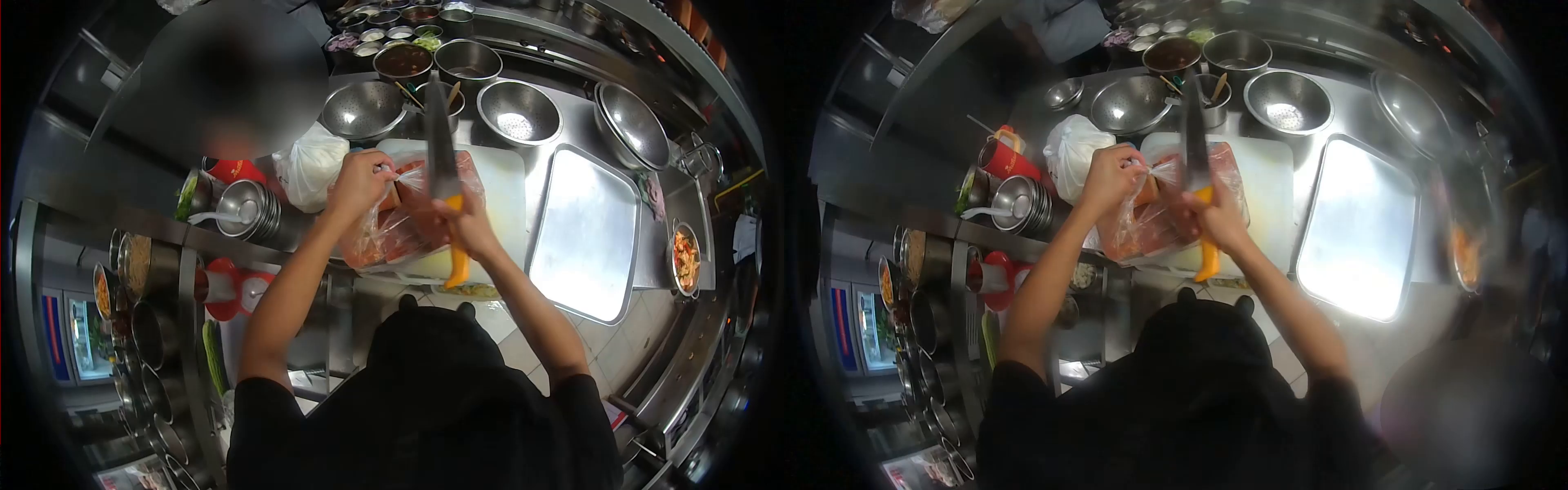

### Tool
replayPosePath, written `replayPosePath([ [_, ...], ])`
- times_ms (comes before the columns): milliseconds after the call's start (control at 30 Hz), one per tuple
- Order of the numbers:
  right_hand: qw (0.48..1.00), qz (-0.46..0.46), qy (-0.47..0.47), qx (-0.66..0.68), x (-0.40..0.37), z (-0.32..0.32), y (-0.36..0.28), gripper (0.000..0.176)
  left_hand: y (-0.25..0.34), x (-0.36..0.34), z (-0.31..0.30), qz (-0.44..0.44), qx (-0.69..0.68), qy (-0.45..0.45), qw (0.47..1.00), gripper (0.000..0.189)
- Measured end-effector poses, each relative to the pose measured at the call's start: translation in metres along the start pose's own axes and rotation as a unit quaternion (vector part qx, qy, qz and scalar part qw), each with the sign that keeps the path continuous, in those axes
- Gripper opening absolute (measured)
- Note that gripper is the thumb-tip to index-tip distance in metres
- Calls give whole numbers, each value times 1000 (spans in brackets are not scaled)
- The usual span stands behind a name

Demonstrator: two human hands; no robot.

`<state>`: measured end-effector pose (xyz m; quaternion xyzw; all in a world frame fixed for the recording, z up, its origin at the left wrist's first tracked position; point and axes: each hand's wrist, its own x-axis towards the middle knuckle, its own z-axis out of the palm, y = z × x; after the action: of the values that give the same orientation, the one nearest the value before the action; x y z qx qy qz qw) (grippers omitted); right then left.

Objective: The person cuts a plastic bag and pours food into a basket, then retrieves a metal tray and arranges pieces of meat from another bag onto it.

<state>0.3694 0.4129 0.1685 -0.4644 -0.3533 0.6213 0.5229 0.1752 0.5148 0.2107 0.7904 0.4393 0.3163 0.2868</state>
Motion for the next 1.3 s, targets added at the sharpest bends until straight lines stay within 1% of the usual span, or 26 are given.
replayPosePath([
  [67,998,47,-32,-35,3,22,15,33,0,-1,0,-2,-13,12,1000,12],
  [133,988,79,-128,-36,-39,22,10,40,-4,-1,-15,-8,-29,26,999,12],
  [200,934,174,-279,-141,-78,1,16,48,-14,-5,-45,35,-52,198,978,9],
  [233,932,182,-278,-144,-87,4,14,48,-25,-13,-61,-3,-85,205,975,8],
  [300,974,171,-123,-81,-102,16,8,44,-43,-32,-81,-49,-118,209,969,8],
  [367,993,90,-78,15,-66,38,-2,42,-53,-46,-91,-17,-154,212,965,6],
  [433,997,28,-67,-33,-21,68,4,41,-49,-50,-91,-15,-167,211,963,7],
  [467,997,28,-67,-31,-17,87,15,41,-44,-49,-91,-10,-164,211,964,7],
  [533,978,87,-109,-153,-8,116,30,48,-49,-47,-97,-5,-160,213,964,7],
  [567,978,90,-110,-154,-16,117,30,48,-60,-45,-100,45,-86,249,964,8],
  [600,959,132,-177,-176,-35,115,29,52,-70,-45,-103,91,-11,283,955,8],
  [633,934,175,-242,-196,-54,110,30,57,-77,-50,-109,85,-12,284,955,8],
  [700,927,234,-236,-172,-83,86,30,64,-90,-58,-114,2,-72,368,927,12],
  [767,938,234,-168,-192,-77,72,19,64,-96,-69,-105,3,-108,381,918,14],
  [800,953,152,-180,-190,-63,75,11,63,-88,-71,-103,25,-128,396,909,15],
  [867,975,133,-108,-141,-31,105,-1,58,-73,-66,-106,57,-152,409,898,15],
  [900,976,132,-102,-139,-22,119,11,58,-66,-66,-109,88,-123,407,901,15],
  [933,970,121,-120,-171,-13,132,31,55,-62,-67,-110,119,-95,406,901,15],
  [1000,965,112,-129,-201,-17,134,40,52,-68,-68,-113,105,-59,412,903,15],
  [1033,947,119,-187,-234,-33,130,39,49,-75,-69,-115,88,-21,421,903,15],
  [1067,924,127,-243,-268,-46,123,36,45,-88,-72,-112,67,-69,460,883,15],
  [1133,891,223,-242,-313,-66,84,9,46,-102,-79,-118,66,-80,484,869,16],
  [1167,888,232,-236,-318,-71,71,3,46,-102,-85,-115,58,-78,513,853,16],
  [1233,884,220,-229,-342,-81,52,-6,47,-91,-92,-104,52,-86,513,852,17],
  [1267,910,194,-217,-296,-77,61,-13,49,-84,-90,-103,60,-82,520,848,17],
  [1300,909,192,-222,-296,-67,74,-8,49,-77,-89,-100,60,-77,522,847,17],
])
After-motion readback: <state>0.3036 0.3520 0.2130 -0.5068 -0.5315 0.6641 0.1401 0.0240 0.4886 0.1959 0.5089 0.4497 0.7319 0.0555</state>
